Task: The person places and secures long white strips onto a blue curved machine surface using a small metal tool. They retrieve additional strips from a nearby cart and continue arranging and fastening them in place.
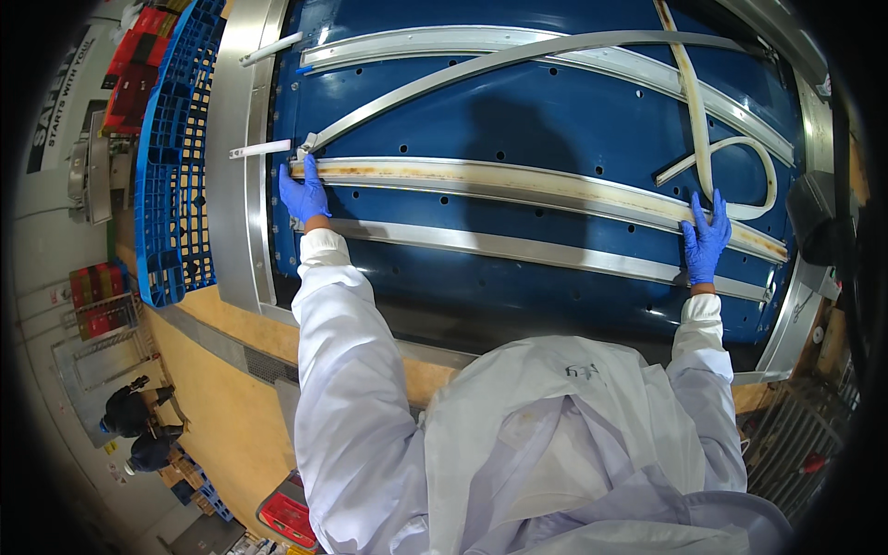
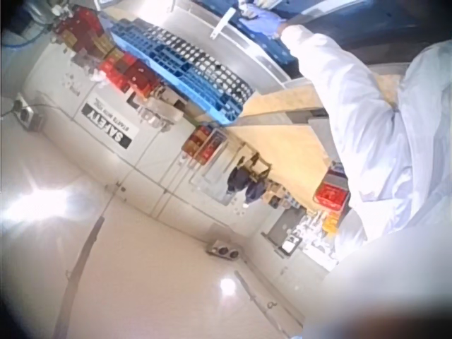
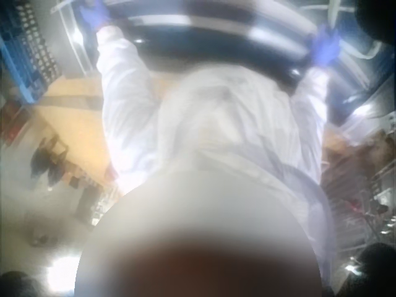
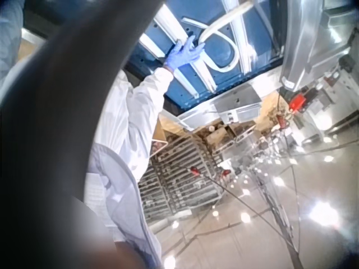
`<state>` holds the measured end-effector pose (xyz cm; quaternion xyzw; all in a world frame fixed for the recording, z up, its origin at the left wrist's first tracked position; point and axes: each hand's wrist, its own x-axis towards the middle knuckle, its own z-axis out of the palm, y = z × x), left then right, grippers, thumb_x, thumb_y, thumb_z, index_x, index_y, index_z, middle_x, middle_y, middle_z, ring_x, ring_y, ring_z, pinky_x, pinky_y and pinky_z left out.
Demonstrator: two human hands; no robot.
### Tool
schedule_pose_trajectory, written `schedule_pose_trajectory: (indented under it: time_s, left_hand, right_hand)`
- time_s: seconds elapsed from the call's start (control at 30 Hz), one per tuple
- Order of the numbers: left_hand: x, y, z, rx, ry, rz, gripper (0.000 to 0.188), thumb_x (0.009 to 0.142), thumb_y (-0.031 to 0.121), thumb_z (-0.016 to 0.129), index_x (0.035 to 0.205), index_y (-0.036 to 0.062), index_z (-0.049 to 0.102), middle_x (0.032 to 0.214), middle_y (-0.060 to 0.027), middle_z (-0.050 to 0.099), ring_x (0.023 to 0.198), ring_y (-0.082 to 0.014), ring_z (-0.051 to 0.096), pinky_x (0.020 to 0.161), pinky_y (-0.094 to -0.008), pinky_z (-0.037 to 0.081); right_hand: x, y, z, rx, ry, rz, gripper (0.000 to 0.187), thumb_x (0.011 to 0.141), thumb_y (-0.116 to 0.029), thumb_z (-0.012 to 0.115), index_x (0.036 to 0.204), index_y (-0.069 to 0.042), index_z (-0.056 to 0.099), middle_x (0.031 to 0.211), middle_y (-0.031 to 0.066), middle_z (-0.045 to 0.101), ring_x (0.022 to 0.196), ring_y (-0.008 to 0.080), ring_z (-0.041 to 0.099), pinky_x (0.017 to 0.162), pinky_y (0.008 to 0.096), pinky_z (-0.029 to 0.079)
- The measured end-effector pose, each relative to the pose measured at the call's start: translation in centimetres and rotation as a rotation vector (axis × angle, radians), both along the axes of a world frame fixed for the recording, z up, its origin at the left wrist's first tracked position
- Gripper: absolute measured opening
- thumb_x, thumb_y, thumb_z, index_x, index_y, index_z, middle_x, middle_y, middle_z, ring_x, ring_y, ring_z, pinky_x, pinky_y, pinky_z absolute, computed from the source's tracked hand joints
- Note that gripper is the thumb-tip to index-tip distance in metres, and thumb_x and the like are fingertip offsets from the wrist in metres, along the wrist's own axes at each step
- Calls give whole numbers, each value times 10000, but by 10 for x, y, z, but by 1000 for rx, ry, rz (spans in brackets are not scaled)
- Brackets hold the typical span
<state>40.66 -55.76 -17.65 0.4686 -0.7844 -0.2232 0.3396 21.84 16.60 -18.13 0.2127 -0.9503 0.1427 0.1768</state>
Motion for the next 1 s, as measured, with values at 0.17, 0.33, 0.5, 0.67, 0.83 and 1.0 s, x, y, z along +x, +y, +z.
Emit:
schedule_pose_trajectory:
  time_s: [0.17, 0.33, 0.5, 0.67, 0.83, 1.0]
  left_hand:
    - [0, -20, -5, 23, 155, 155, 578, 845, 513, 709, 1048, -26, 655, 1059, -222, 676, 932, -337, 654, 844, -424, 503]
    - [2, -37, -9, 46, 145, 224, 501, 841, 528, 707, 803, 29, 672, 728, -118, 669, 674, -248, 602, 684, -395, 490]
    - [-15, -25, 12, 66, -55, 231, 591, 865, 584, 646, 757, 2, 646, 694, -127, 639, 625, -230, 537, 654, -406, 463]
    - [-19, -6, 17, -245, 98, 203, 425, 910, 456, 632, 933, 36, 693, 897, -125, 680, 813, -299, 599, 767, -453, 452]
    - [-58, 161, 73, -587, -185, -986, 439, 879, 422, 643, 1172, 96, 663, 1132, -120, 631, 1108, -312, 554, 974, -465, 401]
    - [-71, 189, 66, -545, -416, -1145, 493, 830, 482, 665, 1223, 184, 660, 1194, -85, 602, 1109, -292, 540, 978, -445, 384]
  right_hand:
    - [1, -13, 0, 6, -34, 47, 515, 959, -504, 479, 1412, -264, 528, 1570, 108, 313, 1442, 387, 247, 1157, 482, 197]
    - [1, -61, 33, 108, -224, 119, 560, 889, -530, 551, 1379, -260, 559, 1518, 26, 418, 1444, 399, 236, 1178, 506, 162]
    - [8, -84, 45, 65, -225, 171, 615, 904, -647, 411, 1404, -307, 523, 1538, 35, 388, 1434, 357, 290, 1167, 514, 171]
    - [15, -112, 58, 273, -105, 113, 533, 871, -534, 584, 1376, -370, 534, 1521, 49, 400, 1408, 416, 291, 1150, 546, 216]
    - [32, -175, 46, 202, -74, 132, 555, 846, -516, 616, 1380, -411, 506, 1475, -19, 451, 1384, 357, 351, 1129, 554, 238]
    - [34, -185, 43, 202, -97, 135, 579, 855, -501, 606, 1407, -395, 469, 1424, -26, 505, 1335, 343, 418, 1127, 561, 235]
